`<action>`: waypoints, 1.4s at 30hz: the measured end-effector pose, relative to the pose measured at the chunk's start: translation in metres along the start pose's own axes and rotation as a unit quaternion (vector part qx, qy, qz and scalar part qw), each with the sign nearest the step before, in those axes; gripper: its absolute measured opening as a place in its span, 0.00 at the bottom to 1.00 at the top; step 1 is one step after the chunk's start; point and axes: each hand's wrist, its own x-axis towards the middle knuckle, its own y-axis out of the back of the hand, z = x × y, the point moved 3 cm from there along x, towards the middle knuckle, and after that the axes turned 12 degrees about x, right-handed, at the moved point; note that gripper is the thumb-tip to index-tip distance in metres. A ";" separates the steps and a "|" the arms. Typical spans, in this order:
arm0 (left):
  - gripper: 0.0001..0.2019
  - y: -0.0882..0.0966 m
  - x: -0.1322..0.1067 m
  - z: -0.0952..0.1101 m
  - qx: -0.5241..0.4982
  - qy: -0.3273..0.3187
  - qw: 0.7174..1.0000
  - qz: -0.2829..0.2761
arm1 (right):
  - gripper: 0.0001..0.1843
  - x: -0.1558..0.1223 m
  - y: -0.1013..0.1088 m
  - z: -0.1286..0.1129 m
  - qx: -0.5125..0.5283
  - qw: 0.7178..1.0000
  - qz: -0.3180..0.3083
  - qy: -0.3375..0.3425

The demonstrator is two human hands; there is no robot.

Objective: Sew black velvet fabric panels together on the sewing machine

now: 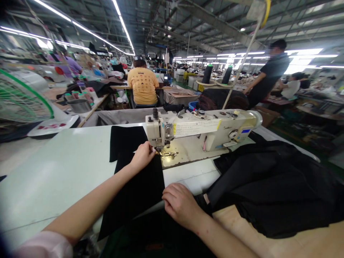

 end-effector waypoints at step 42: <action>0.22 -0.011 -0.021 -0.031 0.079 -0.219 0.971 -0.047 | 0.16 0.039 0.048 -0.048 0.043 0.996 0.075 -0.005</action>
